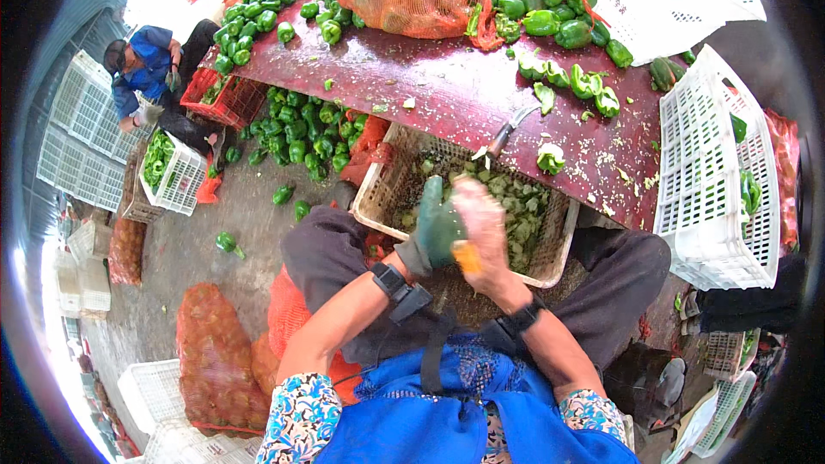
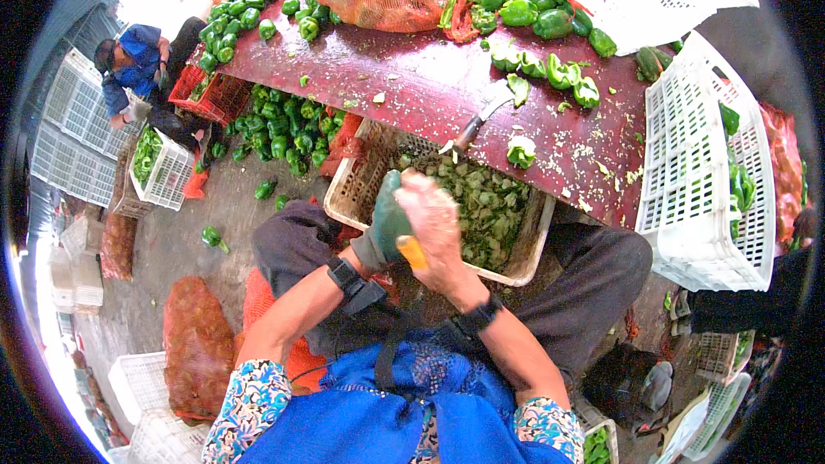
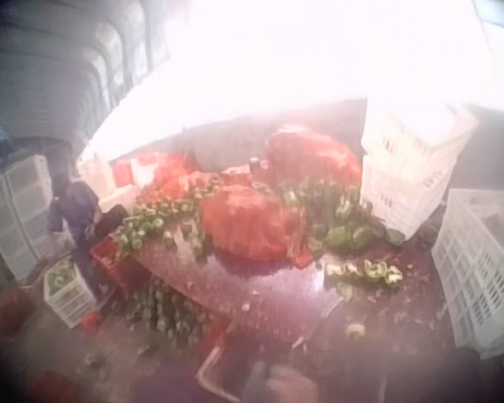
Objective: Processing green bell peppers by removing seeds and cutting them into pieces.
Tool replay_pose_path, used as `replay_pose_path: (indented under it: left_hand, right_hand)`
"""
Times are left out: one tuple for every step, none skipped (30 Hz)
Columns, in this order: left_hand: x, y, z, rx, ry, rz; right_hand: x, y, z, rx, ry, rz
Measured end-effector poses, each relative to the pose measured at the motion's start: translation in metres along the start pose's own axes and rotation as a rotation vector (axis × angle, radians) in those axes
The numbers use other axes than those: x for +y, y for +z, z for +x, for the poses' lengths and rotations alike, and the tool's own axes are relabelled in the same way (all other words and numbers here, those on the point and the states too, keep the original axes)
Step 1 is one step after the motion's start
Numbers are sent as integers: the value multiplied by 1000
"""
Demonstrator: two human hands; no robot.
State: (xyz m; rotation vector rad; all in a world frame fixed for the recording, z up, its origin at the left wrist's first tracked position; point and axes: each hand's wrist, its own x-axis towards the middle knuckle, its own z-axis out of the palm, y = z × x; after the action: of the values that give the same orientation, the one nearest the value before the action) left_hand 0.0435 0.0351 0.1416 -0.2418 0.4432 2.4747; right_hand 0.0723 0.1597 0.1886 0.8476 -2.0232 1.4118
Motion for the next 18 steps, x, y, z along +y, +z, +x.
replay_pose_path:
  left_hand:
    - [-3, -18, 2, -104, 49, -16]
    - [-9, -34, 9, -219, 82, -46]
    - [-4, -12, 5, 16, 107, 25]
    - [1, 9, -2, 179, 2, 51]
    - [6, 2, -4, 183, 11, 54]
    - [9, -13, -6, 182, 40, 91]
    - [10, -23, -10, 186, 78, 122]
    - [9, -15, -10, 245, 82, 105]
    - [8, -12, -7, 238, 99, 19]
    - [3, 9, -10, 149, 98, 9]
    - [-2, 30, -10, 54, 99, 2]
    - [1, 34, -5, -111, 173, 69]
    - [10, 32, -15, -70, 254, 87]
    - [20, 39, -26, -32, 322, 101]
    - [26, 49, -30, -14, 366, 118]
    - [48, 61, -48, -70, 492, 255]
    - [69, 68, -74, -114, 619, 396]
    - [85, 74, -104, -102, 755, 539]
  right_hand:
    - [14, 8, -24, -286, 121, -230]
    - [55, 16, -61, -216, 313, -171]
    - [97, 13, -88, -137, 498, -98]
    - [114, -5, -106, -153, 546, -297]
    - [117, -10, -116, -175, 591, -475]
    - [111, -12, -100, -133, 603, -345]
    - [86, -17, -70, -102, 512, -272]
    - [64, -21, -41, -66, 428, -244]
    - [40, -17, -18, -37, 343, -202]
    - [20, -13, -1, -3, 240, -139]
    - [20, -9, 5, -77, 46, -192]
    - [32, 4, 6, -90, 31, -139]
    - [53, 17, 3, -105, 17, -82]
    - [66, 16, -8, -36, 225, -155]
    - [82, 7, -20, 39, 440, -240]
    - [102, -9, -28, 12, 373, -352]
    - [98, -22, -23, -19, 546, -165]
    - [107, -35, -25, -50, 484, -223]
